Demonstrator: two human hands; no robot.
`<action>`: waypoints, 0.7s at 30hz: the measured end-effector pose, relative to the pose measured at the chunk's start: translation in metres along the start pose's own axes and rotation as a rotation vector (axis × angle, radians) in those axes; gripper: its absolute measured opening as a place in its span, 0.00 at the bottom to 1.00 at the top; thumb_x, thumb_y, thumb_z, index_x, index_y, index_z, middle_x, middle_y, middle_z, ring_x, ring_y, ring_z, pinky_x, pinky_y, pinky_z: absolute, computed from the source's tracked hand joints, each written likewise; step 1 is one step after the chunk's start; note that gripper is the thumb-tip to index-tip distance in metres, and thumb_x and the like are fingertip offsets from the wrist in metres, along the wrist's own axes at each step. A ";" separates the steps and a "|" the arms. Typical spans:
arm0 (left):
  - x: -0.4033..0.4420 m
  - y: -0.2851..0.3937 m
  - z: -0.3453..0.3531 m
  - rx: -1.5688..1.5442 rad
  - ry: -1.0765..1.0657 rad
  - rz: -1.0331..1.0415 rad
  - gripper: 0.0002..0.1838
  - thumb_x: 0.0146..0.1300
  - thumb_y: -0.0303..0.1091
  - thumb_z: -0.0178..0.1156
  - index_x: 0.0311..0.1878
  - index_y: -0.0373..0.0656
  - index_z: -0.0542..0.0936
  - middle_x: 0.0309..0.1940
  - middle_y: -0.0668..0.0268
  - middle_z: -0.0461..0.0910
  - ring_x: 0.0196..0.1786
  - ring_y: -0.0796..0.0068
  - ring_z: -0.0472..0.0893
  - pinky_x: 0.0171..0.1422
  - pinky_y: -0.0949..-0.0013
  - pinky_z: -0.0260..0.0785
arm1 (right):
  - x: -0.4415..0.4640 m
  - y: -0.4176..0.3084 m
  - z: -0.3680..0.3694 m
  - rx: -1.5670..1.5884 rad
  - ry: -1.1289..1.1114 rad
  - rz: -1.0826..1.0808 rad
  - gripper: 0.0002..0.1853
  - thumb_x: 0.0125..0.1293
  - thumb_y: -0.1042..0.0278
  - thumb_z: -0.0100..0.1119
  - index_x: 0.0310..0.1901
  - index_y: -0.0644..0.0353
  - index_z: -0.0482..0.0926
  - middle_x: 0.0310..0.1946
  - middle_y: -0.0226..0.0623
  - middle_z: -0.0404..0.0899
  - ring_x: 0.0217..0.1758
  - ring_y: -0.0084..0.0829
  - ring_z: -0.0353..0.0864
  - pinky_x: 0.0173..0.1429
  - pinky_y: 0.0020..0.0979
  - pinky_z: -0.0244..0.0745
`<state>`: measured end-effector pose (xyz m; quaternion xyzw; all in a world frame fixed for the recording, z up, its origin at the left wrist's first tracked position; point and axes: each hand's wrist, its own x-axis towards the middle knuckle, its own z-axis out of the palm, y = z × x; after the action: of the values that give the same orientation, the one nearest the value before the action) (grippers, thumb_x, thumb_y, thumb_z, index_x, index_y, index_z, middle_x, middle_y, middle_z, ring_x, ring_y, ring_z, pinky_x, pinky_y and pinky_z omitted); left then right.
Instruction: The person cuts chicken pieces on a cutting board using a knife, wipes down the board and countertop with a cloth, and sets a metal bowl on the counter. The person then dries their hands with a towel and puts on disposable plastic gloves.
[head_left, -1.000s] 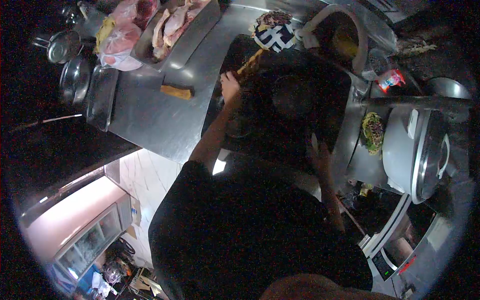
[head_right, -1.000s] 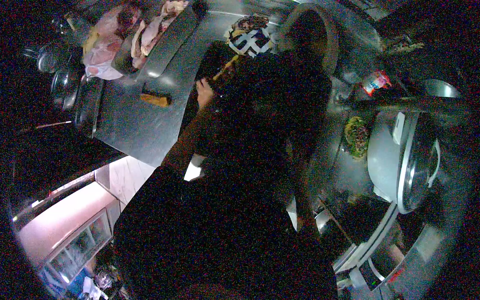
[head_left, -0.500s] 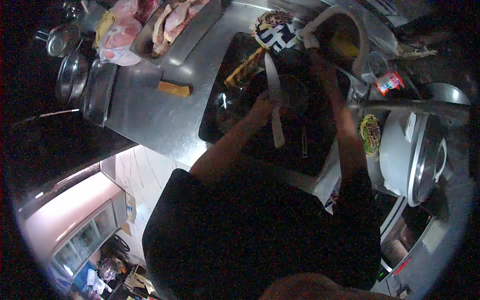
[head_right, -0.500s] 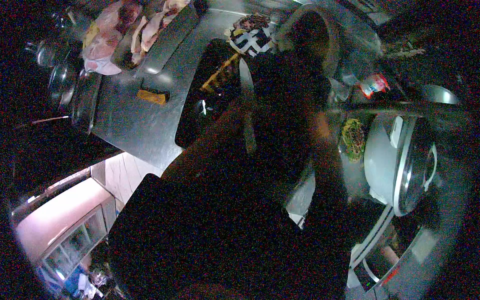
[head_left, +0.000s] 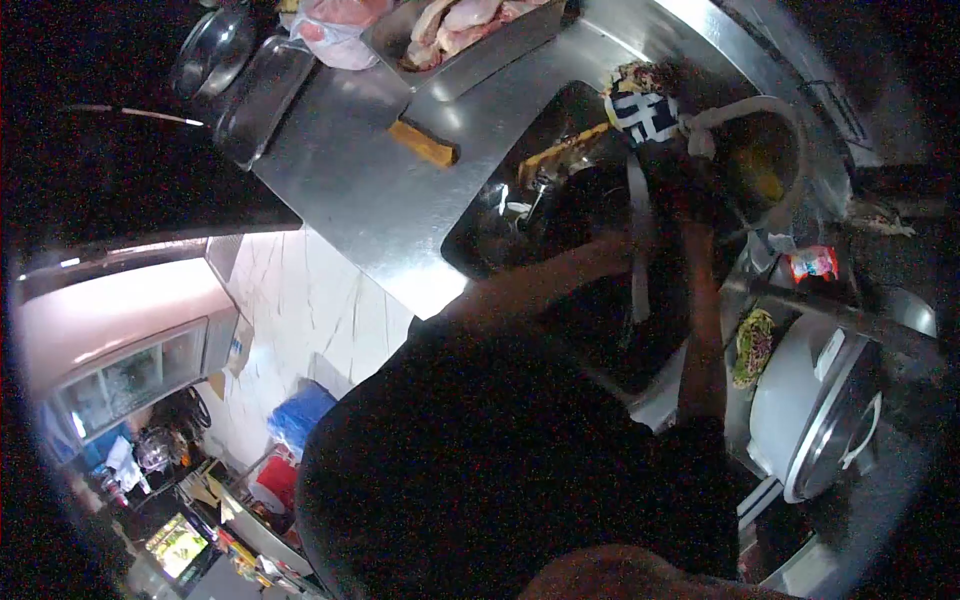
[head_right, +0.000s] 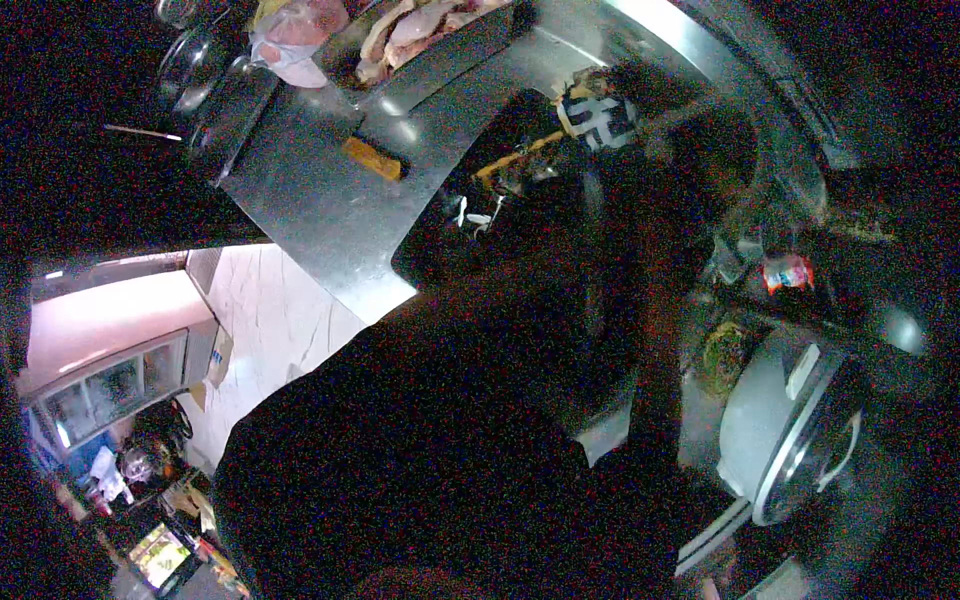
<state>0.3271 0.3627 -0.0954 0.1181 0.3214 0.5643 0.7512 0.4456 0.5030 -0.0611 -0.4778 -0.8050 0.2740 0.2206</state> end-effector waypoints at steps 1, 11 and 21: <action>0.003 0.003 0.008 0.043 -0.003 0.002 0.12 0.62 0.38 0.53 0.45 0.42 0.76 0.37 0.62 0.78 0.40 0.65 0.77 0.43 0.60 0.70 | -0.022 -0.010 -0.007 -0.041 0.002 0.008 0.20 0.62 0.63 0.54 0.55 0.60 0.68 0.48 0.48 0.74 0.49 0.45 0.75 0.52 0.40 0.72; 0.009 0.000 0.028 0.308 0.048 0.036 0.13 0.62 0.39 0.52 0.44 0.42 0.77 0.37 0.62 0.79 0.39 0.64 0.79 0.41 0.61 0.71 | -0.151 -0.060 -0.040 -0.237 -0.073 0.114 0.22 0.62 0.62 0.54 0.56 0.60 0.66 0.49 0.51 0.73 0.49 0.49 0.75 0.50 0.42 0.71; 0.001 0.026 0.044 0.469 0.000 0.111 0.14 0.62 0.40 0.51 0.43 0.42 0.78 0.36 0.62 0.80 0.38 0.64 0.80 0.40 0.62 0.71 | -0.149 -0.135 -0.067 -0.181 -0.060 0.128 0.24 0.62 0.60 0.53 0.58 0.59 0.65 0.50 0.51 0.73 0.52 0.52 0.72 0.52 0.44 0.68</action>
<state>0.3343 0.3802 -0.0481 0.3070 0.4365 0.5148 0.6710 0.4657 0.3328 0.0631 -0.5379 -0.8004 0.2279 0.1345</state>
